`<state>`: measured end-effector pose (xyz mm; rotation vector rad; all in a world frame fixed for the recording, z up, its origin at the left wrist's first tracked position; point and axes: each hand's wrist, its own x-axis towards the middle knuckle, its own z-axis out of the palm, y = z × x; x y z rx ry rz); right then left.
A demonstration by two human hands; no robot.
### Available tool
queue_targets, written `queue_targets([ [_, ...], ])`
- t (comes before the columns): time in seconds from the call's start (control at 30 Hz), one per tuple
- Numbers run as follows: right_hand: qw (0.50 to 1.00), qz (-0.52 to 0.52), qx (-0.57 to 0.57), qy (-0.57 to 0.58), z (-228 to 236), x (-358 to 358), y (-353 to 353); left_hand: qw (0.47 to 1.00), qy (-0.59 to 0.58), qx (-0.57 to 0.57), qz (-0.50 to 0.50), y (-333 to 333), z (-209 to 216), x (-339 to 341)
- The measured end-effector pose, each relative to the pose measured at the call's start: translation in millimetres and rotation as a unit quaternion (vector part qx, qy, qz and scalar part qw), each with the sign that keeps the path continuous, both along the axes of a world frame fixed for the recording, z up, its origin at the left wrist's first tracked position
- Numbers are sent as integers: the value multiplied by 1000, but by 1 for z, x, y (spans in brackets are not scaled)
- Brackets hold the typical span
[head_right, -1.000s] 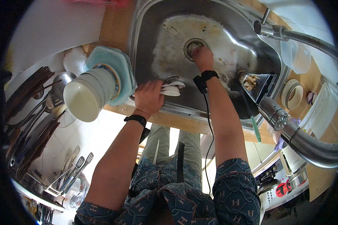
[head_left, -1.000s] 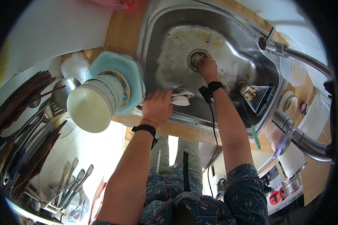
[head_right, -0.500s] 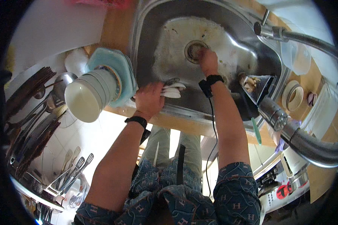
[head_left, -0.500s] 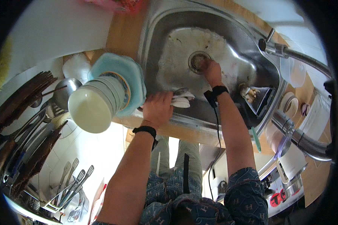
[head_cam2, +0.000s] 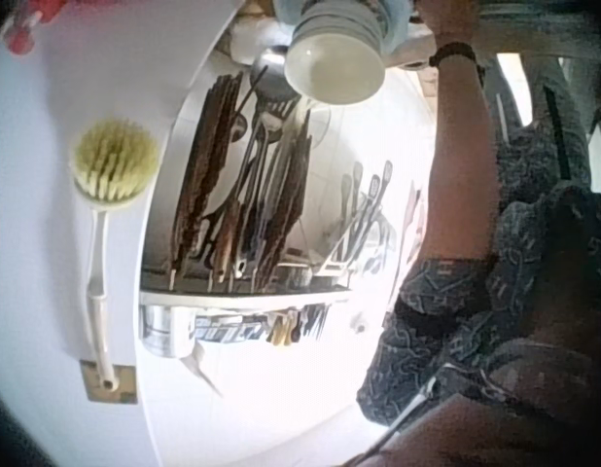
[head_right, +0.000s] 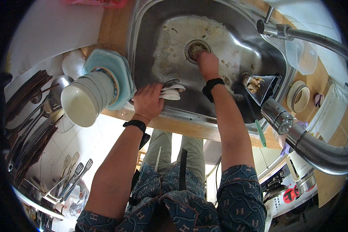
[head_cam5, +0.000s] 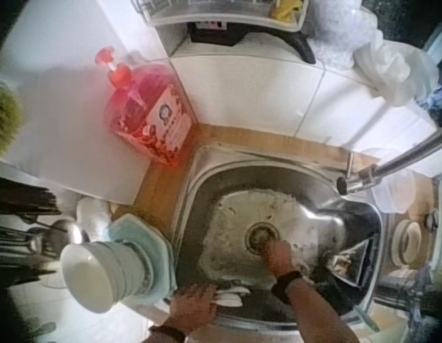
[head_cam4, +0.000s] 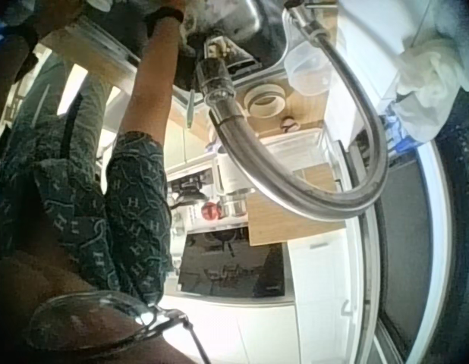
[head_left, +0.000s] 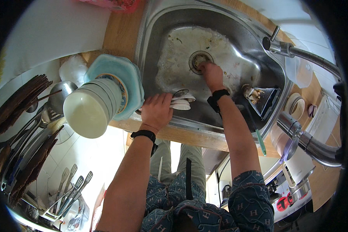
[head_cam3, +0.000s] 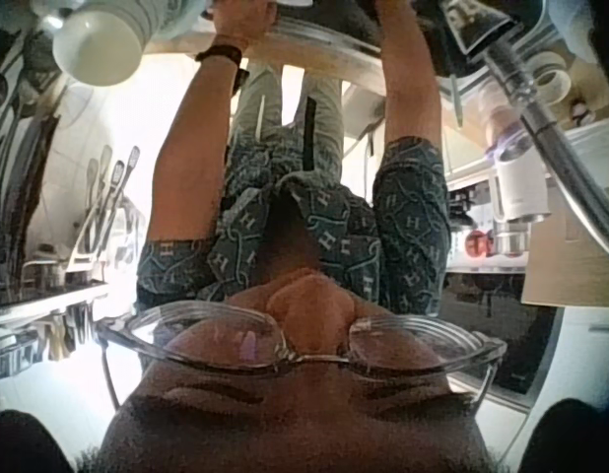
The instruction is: The person washes white chopsticks and spoons in a kitchen sink using running water and dish soap. They rinse the items under the faucet, place the chopsticks in a utensil holder, and continue washing spoons.
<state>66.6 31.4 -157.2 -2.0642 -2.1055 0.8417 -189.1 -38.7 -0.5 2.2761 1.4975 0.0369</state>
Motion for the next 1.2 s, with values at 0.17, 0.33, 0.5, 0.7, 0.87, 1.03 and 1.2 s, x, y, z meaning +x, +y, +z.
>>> queue_targets([
  [0.17, 999, -35, 17, 12, 7, 2, 3, 1000, 1, -5, 3, -1, 1, 0],
  [0.33, 994, -104, 12, 18, 9, 3, 3, 1000, -1, -11, 4, -2, 0, -1],
  [0.5, 988, -107, 82, 73, -2, 4, 2, 1000, -16, 3, 7, -1, -1, -1],
  [0.7, 995, -99, 1, 15, -9, -4, 3, 1000, 11, -27, 3, 0, 1, 0],
  [0.87, 992, -124, -27, -24, -9, -3, 2, 999, 13, -47, 1, 0, 3, 0],
  [1.03, 995, -101, 17, -9, -10, -3, -2, 999, 8, -31, -1, 0, 2, 0],
  [1.2, 992, -117, 53, 5, -8, -10, -7, 1000, -18, -14, 9, 0, -1, -1],
])
